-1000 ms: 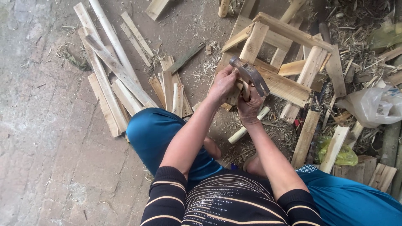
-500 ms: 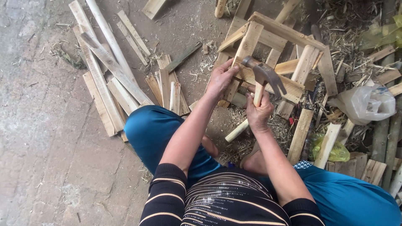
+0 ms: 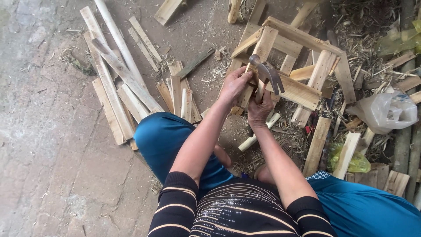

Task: Assembling a wooden frame by positioning slats and hammering nails into them.

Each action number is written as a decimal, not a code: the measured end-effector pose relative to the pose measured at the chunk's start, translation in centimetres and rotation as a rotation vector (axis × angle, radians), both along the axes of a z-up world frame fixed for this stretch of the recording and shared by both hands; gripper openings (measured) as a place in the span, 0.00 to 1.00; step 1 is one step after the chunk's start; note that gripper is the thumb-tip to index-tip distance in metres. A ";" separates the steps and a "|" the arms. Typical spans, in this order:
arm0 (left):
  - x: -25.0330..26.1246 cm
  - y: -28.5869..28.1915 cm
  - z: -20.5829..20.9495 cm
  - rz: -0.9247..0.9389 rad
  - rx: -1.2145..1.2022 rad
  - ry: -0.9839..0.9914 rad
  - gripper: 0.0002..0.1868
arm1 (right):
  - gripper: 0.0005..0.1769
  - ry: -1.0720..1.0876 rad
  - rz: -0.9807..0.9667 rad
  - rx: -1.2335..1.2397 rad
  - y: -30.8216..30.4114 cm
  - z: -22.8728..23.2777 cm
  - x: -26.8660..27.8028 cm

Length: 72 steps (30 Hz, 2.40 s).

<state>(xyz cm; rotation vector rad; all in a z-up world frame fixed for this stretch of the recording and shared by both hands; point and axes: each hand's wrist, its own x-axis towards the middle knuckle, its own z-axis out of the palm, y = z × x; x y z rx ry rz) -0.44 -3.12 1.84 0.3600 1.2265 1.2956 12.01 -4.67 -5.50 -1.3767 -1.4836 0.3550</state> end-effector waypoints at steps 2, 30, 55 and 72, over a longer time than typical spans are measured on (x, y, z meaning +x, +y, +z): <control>0.3 0.0 0.0 0.001 -0.022 -0.015 0.22 | 0.12 -0.005 0.014 0.019 0.3 -1.7 0.9; 1.8 1.0 -2.2 -0.032 -0.149 0.277 0.19 | 0.22 -0.369 0.499 -0.626 0.9 27.0 2.1; 2.2 0.8 -1.3 0.027 -0.125 0.274 0.19 | 0.23 -0.270 0.498 -0.601 3.3 26.5 3.8; 2.0 0.7 -2.7 -0.014 -0.080 0.322 0.20 | 0.22 -0.371 0.500 -0.595 3.8 25.1 3.9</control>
